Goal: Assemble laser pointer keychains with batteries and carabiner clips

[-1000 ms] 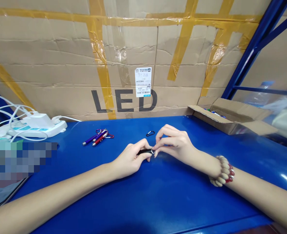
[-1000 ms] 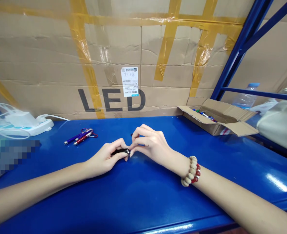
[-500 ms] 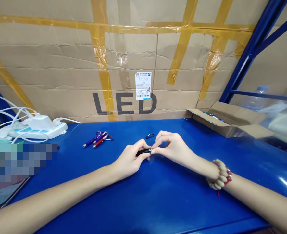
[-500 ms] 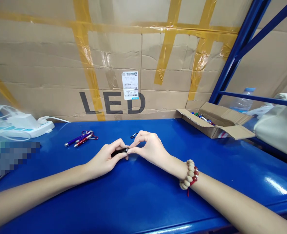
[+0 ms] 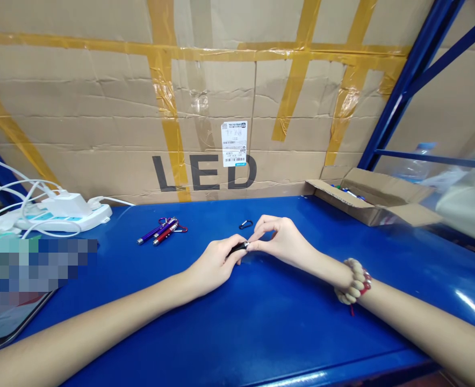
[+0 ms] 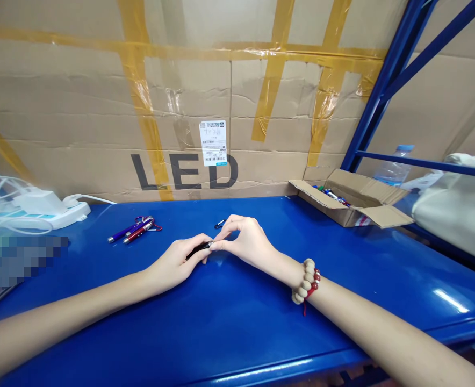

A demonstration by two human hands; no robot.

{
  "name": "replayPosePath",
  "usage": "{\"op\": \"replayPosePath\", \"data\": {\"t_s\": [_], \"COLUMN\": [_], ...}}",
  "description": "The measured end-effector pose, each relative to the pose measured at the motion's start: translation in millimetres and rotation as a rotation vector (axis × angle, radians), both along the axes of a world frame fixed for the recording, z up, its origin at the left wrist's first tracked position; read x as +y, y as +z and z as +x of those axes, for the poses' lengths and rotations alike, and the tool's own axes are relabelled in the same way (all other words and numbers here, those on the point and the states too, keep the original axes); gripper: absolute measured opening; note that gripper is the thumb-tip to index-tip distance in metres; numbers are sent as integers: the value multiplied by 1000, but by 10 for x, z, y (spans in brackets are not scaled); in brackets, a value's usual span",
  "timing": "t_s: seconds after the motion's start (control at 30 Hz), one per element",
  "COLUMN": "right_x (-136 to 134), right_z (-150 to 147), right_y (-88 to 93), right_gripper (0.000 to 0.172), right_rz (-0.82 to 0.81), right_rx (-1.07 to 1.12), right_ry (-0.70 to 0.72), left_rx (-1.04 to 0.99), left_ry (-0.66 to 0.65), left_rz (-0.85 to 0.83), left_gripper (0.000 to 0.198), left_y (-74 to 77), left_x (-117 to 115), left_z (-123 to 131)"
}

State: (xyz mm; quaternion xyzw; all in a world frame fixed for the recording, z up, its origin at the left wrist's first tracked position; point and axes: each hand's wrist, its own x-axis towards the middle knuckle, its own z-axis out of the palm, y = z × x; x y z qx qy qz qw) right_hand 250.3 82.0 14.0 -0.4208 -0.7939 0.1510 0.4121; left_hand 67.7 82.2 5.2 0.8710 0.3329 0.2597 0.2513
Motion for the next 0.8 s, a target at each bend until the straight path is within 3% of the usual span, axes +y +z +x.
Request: {"op": "replayPosePath", "data": {"t_s": [0.5,0.7,0.8], "right_x": [-13,0,-2], "right_z": [-34,-13,-8], "right_y": [5,26,24], "right_gripper": [11,12,15], "right_rz": [12,-103,-92], "right_rx": [38,2,-53], "right_ry": [-26,45,0], "left_rx": [104,125,100], "left_ry": [55,30,32], "left_rz": [69,137,155], "left_gripper": [20,21,19], "left_y": [0,-3,-6], "left_x": [-22,-14,-2], "left_z": [14,1,-2]}}
